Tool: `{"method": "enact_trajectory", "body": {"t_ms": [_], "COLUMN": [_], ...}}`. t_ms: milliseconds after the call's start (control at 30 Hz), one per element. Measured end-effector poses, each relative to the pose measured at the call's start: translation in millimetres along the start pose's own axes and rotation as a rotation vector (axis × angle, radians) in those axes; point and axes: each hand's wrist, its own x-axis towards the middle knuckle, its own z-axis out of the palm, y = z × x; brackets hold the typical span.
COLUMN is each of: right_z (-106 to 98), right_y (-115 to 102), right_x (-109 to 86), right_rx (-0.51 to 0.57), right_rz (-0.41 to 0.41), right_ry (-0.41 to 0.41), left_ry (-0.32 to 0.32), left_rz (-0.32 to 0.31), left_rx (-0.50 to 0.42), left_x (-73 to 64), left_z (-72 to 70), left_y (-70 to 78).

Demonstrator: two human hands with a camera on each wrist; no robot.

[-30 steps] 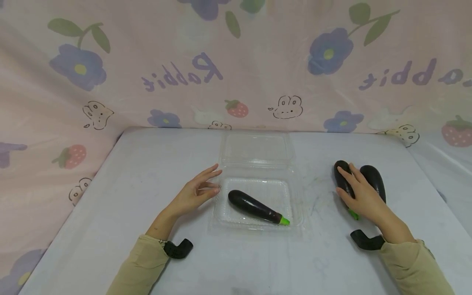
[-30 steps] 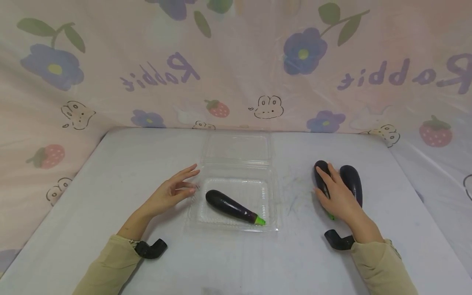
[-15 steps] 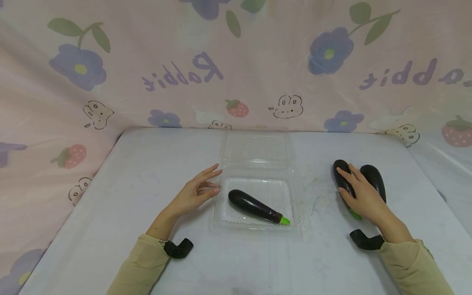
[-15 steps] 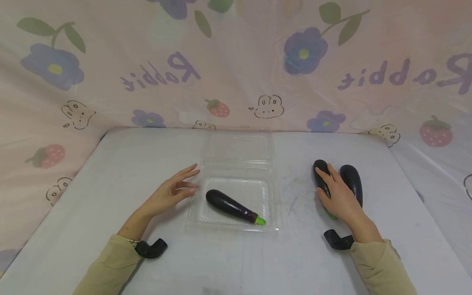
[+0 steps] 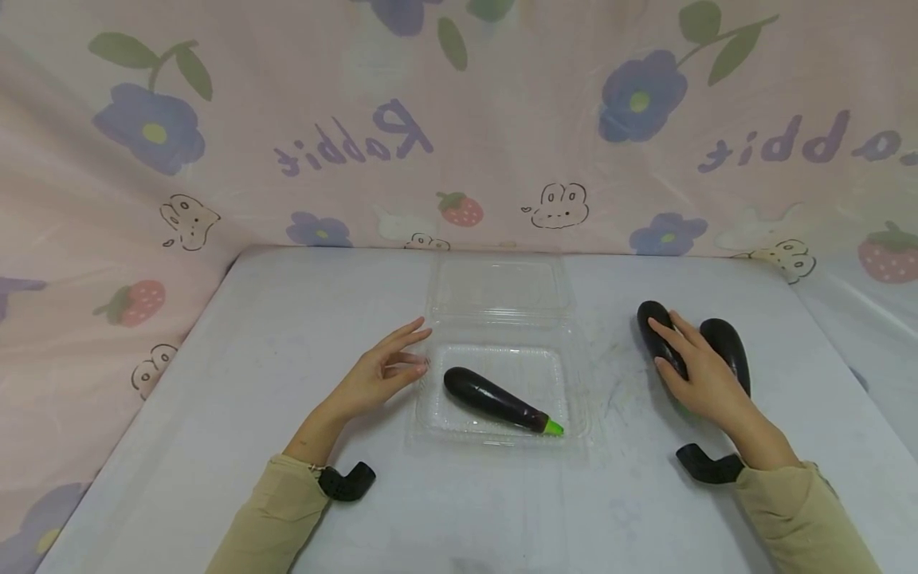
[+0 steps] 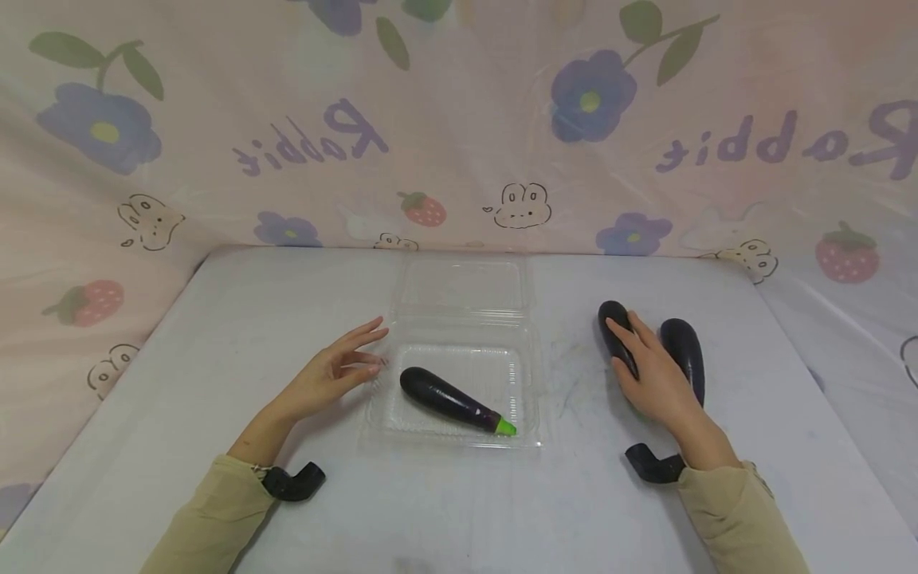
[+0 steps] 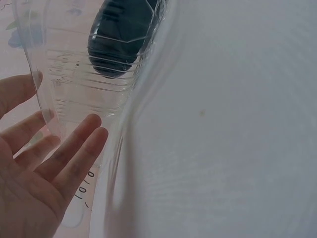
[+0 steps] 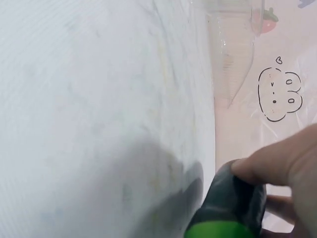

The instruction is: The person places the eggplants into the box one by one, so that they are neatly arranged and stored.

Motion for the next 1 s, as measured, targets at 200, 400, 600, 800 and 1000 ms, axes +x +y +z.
{"method": "enact_trajectory", "body": {"t_ms": [200,400,600,800,1000], "right_z": [0.5,-0.4,-3.0,-5.8,-6.8], "right_y": [-6.5,-13.0,-21.6,-32.1,-41.7], "right_x": [3.3,6.2,10.0,17.0,22.2], "right_rx": [0.003,0.002,-0.002,-0.021,0.007], "right_rz": [-0.052,-0.073,-0.12,-0.168,-0.185], "right_ry": [0.032,0.041,0.043,0.04,0.019], "left_ry": [0.0,-0.002,0.0,0.0,-0.002], "left_rz": [-0.012,-0.013,-0.01,-0.007,-0.005], "left_rx": [0.006,0.0,-0.006,-0.008,-0.021], "left_x": [0.1,-0.2,-0.4,-0.4,-0.5], "left_z": [-0.9,-1.2,-0.9,-0.9,-1.1], "left_y": [2.9,3.1,2.3,3.0,2.8]}}
